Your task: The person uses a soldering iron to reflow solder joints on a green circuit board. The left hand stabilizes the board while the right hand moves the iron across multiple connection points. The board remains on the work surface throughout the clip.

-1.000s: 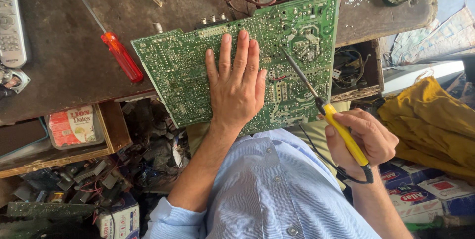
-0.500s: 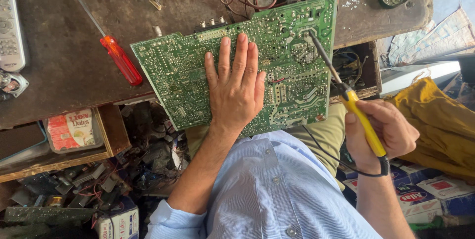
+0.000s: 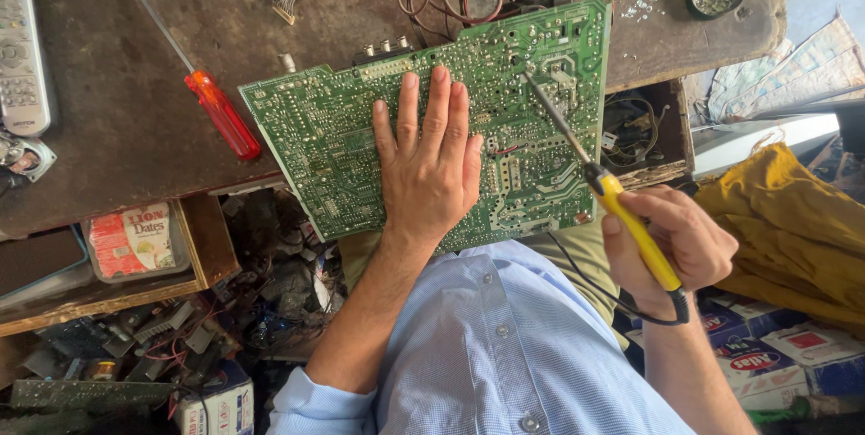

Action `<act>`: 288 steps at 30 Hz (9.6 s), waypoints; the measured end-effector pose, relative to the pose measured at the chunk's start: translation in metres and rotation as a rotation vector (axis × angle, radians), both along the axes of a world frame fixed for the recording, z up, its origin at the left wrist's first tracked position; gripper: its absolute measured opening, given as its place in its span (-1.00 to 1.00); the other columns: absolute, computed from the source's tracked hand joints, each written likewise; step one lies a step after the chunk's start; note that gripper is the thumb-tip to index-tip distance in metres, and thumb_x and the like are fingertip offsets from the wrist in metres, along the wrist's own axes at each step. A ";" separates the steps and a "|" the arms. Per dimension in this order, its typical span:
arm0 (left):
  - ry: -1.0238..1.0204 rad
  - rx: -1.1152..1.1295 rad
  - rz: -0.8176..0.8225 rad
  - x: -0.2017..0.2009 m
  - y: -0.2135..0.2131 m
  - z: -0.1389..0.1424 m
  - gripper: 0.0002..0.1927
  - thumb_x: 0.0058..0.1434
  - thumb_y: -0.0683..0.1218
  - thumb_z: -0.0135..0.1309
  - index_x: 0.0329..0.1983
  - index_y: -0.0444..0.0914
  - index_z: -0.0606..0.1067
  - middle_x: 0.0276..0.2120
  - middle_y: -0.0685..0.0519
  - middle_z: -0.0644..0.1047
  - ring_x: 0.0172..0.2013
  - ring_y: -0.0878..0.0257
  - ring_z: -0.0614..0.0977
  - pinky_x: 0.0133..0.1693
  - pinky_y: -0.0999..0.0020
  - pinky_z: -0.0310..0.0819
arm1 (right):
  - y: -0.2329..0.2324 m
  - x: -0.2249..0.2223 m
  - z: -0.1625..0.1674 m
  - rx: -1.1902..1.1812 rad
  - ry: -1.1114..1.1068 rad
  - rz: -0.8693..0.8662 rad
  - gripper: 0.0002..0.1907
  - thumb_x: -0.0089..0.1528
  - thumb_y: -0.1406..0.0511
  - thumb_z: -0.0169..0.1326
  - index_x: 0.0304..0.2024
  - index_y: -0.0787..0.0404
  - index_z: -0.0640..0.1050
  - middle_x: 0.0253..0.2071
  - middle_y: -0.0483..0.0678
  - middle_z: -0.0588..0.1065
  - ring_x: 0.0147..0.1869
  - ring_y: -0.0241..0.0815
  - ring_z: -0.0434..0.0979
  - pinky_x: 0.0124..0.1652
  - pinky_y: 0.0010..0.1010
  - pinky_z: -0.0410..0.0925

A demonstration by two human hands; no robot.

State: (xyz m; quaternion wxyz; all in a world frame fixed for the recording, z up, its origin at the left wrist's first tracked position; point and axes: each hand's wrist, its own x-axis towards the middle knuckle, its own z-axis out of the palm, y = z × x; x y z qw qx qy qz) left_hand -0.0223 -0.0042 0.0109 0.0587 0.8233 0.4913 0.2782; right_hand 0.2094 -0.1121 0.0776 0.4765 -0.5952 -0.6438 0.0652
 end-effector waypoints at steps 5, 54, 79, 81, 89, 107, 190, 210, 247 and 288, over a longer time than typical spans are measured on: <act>-0.005 -0.001 0.000 0.000 0.000 0.000 -0.40 0.52 0.06 -0.02 0.52 -0.30 0.22 0.52 -0.08 0.16 0.52 -0.15 0.12 0.47 -0.31 -0.20 | 0.004 -0.009 0.005 -0.011 0.001 0.051 -0.85 0.27 0.43 0.26 -0.16 0.40 0.58 -0.33 0.09 0.59 -0.47 -0.34 0.51 -0.46 -0.63 0.29; -0.019 -0.033 -0.001 -0.003 0.000 0.003 -0.38 0.52 0.06 -0.02 0.53 -0.28 0.20 0.53 -0.06 0.14 0.53 -0.12 0.11 0.48 -0.29 -0.22 | 0.012 -0.031 0.024 -0.098 -0.039 0.023 -0.84 0.30 0.42 0.29 -0.12 0.38 0.59 -0.27 0.09 0.62 -0.36 -0.35 0.57 -0.39 -0.64 0.31; -0.030 -0.026 -0.004 -0.003 -0.001 0.000 -0.36 0.54 0.07 -0.04 0.56 -0.25 0.12 0.54 -0.05 0.11 0.54 -0.11 0.09 0.49 -0.30 -0.22 | 0.015 -0.046 0.046 -0.129 -0.021 0.040 -0.84 0.25 0.50 0.26 -0.11 0.40 0.60 -0.25 0.07 0.61 -0.39 -0.40 0.56 -0.48 -0.68 0.24; -0.027 -0.029 -0.004 -0.003 -0.001 0.000 -0.36 0.54 0.07 -0.04 0.56 -0.25 0.12 0.54 -0.05 0.11 0.54 -0.10 0.09 0.49 -0.30 -0.22 | 0.015 -0.046 0.046 -0.128 -0.028 0.038 -0.84 0.24 0.50 0.26 -0.12 0.40 0.60 -0.26 0.08 0.61 -0.40 -0.39 0.55 -0.48 -0.67 0.24; -0.033 -0.030 -0.008 -0.004 -0.001 0.000 -0.36 0.53 0.07 -0.05 0.56 -0.27 0.13 0.54 -0.06 0.11 0.54 -0.11 0.08 0.49 -0.30 -0.22 | 0.000 -0.032 0.032 -0.082 0.032 -0.010 -0.84 0.38 0.39 0.27 -0.10 0.41 0.59 -0.28 0.10 0.61 -0.33 -0.35 0.59 -0.33 -0.66 0.38; -0.033 -0.021 -0.007 -0.003 -0.002 0.001 -0.36 0.50 0.06 0.02 0.53 -0.29 0.21 0.53 -0.07 0.13 0.53 -0.13 0.10 0.48 -0.31 -0.19 | -0.006 -0.026 -0.002 -0.027 0.087 0.032 -0.83 0.35 0.39 0.24 -0.13 0.40 0.53 -0.30 0.09 0.59 -0.35 -0.32 0.61 -0.38 -0.64 0.38; -0.025 -0.031 -0.005 -0.003 -0.001 0.000 -0.37 0.51 0.06 0.01 0.53 -0.29 0.20 0.53 -0.06 0.13 0.53 -0.12 0.10 0.48 -0.30 -0.21 | -0.004 -0.019 -0.017 -0.066 0.212 0.024 -0.82 0.36 0.45 0.23 -0.08 0.50 0.54 -0.25 0.15 0.60 -0.26 -0.24 0.65 -0.23 -0.54 0.51; -0.030 -0.010 -0.007 -0.003 -0.002 -0.003 -0.35 0.53 0.07 -0.01 0.56 -0.26 0.13 0.54 -0.05 0.11 0.54 -0.12 0.09 0.49 -0.29 -0.24 | -0.016 -0.006 -0.015 0.000 0.172 -0.021 -0.78 0.38 0.39 0.30 -0.11 0.49 0.56 -0.26 0.12 0.60 -0.25 -0.27 0.63 -0.22 -0.59 0.47; -0.027 -0.027 -0.012 -0.003 -0.002 -0.001 -0.35 0.51 0.06 0.01 0.54 -0.30 0.17 0.54 -0.07 0.11 0.53 -0.12 0.08 0.49 -0.30 -0.24 | -0.012 -0.011 -0.022 -0.013 0.152 -0.014 -0.82 0.36 0.43 0.27 -0.11 0.46 0.55 -0.24 0.15 0.60 -0.22 -0.20 0.64 -0.19 -0.52 0.50; -0.006 -0.021 0.002 -0.003 -0.001 0.001 -0.39 0.52 0.07 -0.01 0.53 -0.29 0.21 0.52 -0.07 0.15 0.52 -0.12 0.11 0.48 -0.28 -0.20 | -0.009 -0.013 -0.020 -0.026 0.173 0.004 -0.84 0.29 0.45 0.25 -0.16 0.48 0.57 -0.41 0.06 0.55 -0.41 -0.30 0.55 -0.38 -0.59 0.38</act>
